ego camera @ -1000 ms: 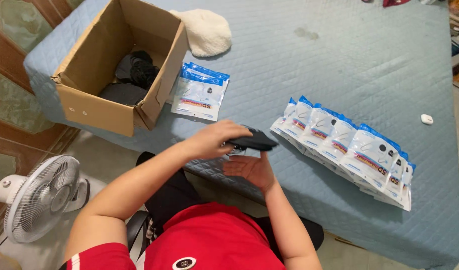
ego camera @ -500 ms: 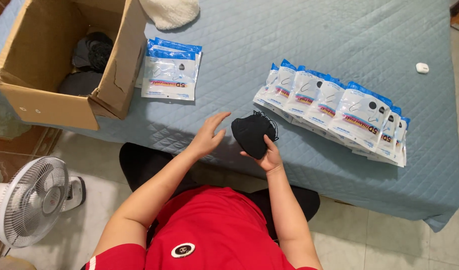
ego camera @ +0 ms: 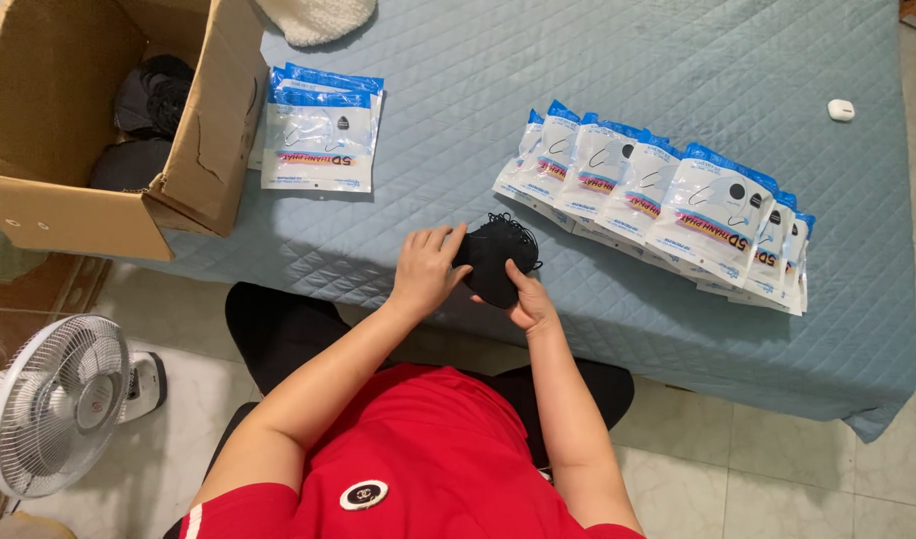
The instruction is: Packing black face masks into individual plastic sleeves
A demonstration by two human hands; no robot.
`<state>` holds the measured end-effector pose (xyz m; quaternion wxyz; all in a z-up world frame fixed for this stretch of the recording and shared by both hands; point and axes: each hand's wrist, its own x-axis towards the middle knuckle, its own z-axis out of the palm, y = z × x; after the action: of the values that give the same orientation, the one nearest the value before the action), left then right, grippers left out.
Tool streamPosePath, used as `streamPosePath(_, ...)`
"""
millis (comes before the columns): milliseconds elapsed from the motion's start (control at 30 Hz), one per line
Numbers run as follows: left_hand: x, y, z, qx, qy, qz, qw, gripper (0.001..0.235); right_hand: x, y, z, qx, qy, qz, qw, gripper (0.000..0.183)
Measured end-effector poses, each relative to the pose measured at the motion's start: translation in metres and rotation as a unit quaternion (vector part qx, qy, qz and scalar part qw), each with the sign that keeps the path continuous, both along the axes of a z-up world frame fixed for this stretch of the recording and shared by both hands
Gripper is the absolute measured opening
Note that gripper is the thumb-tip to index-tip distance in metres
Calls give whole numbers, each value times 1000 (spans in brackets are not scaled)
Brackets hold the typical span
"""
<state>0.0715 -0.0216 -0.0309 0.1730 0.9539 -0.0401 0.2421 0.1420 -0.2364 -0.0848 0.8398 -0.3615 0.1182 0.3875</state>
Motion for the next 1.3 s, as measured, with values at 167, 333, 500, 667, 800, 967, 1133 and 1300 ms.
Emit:
streamPosePath(167, 3, 0, -8, -48, 58, -15, 997, 50, -1, 0, 6, -30, -2, 5, 1000, 39)
streamPosePath(333, 2, -1, -5, -12, 17, -17, 1000, 45, 1, 2, 7, -25, -1, 12, 1000, 42)
streamPosePath(500, 8, 5, -14, -116, 91, -17, 989, 36, 3, -1, 10, -32, 0, 29, 999, 45)
streamPosePath(667, 11, 12, 10, -324, 206, -42, 922, 34, 12, -8, 13, 26, 10, 54, 998, 51)
streamPosePath(800, 19, 30, -3, -426, 216, -67, 876, 62, 22, -15, 22, 48, 22, 40, 998, 42)
streamPosePath(967, 32, 61, -40, -678, 70, -43, 730, 30, 41, -29, 4, 17, 22, 22, 999, 32)
streamPosePath(1133, 23, 90, -36, -538, 196, 90, 815, 45, 46, -31, -2, -3, 14, -8, 1000, 27)
streamPosePath(1300, 20, 95, -36, -454, 213, 167, 849, 44, 46, -23, 10, 4, 19, -25, 999, 24)
